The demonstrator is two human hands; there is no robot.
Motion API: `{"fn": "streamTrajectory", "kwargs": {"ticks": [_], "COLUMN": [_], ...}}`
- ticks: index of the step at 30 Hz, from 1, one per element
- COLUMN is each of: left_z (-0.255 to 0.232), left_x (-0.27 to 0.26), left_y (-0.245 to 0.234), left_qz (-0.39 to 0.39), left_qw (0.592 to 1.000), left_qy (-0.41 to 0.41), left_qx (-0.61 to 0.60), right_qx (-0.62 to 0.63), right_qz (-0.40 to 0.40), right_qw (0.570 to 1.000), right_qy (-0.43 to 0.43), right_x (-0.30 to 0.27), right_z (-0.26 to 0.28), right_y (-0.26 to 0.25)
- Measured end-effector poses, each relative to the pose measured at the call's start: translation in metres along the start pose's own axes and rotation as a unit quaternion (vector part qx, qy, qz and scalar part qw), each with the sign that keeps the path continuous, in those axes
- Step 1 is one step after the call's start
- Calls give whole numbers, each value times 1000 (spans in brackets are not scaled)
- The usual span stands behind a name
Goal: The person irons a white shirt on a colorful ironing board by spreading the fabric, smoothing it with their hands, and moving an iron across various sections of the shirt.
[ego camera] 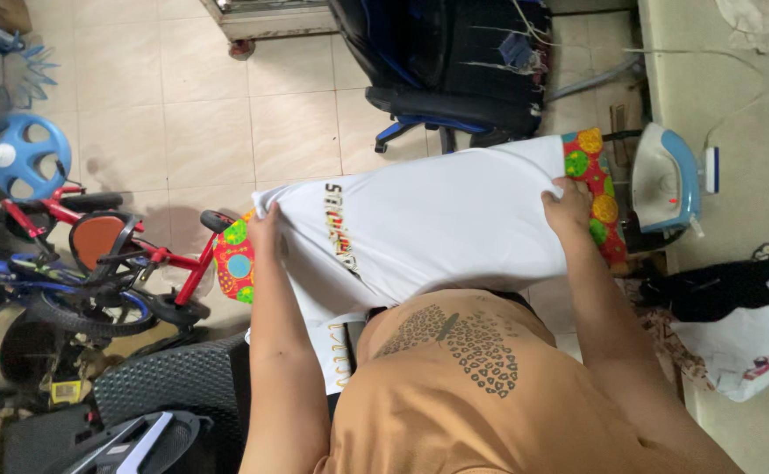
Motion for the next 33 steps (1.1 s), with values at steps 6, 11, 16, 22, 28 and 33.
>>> {"fn": "streamTrajectory", "kwargs": {"ticks": [6, 11, 16, 22, 28, 33], "left_z": [27, 33, 29, 30, 13, 19], "left_x": [-28, -40, -50, -62, -102, -143], "left_y": [-48, -22, -13, -32, -33, -35], "left_qz": [-51, -5, -52, -168, -247, -76], "left_qw": [994, 966, 981, 981, 938, 945], "left_qy": [10, -42, 41, 55, 61, -124], "left_qx": [99, 254, 180, 75, 236, 293], "right_qx": [-15, 128, 267, 251, 195, 236], "right_qz": [2, 132, 162, 26, 86, 254], "right_qw": [996, 956, 919, 953, 974, 921], "right_qy": [91, 229, 242, 165, 79, 179], "right_x": [7, 49, 93, 126, 114, 27], "right_z": [5, 0, 14, 24, 18, -33], "right_y": [12, 37, 53, 46, 54, 62]}}
Point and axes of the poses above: each hand's wrist, its own x-axis towards the middle knuckle, its own y-axis out of the palm, z = x × y, the point moved 6 cm from there along x, towards the middle knuckle, and after that the axes turned 2 degrees about z, right-handed, at the moved point
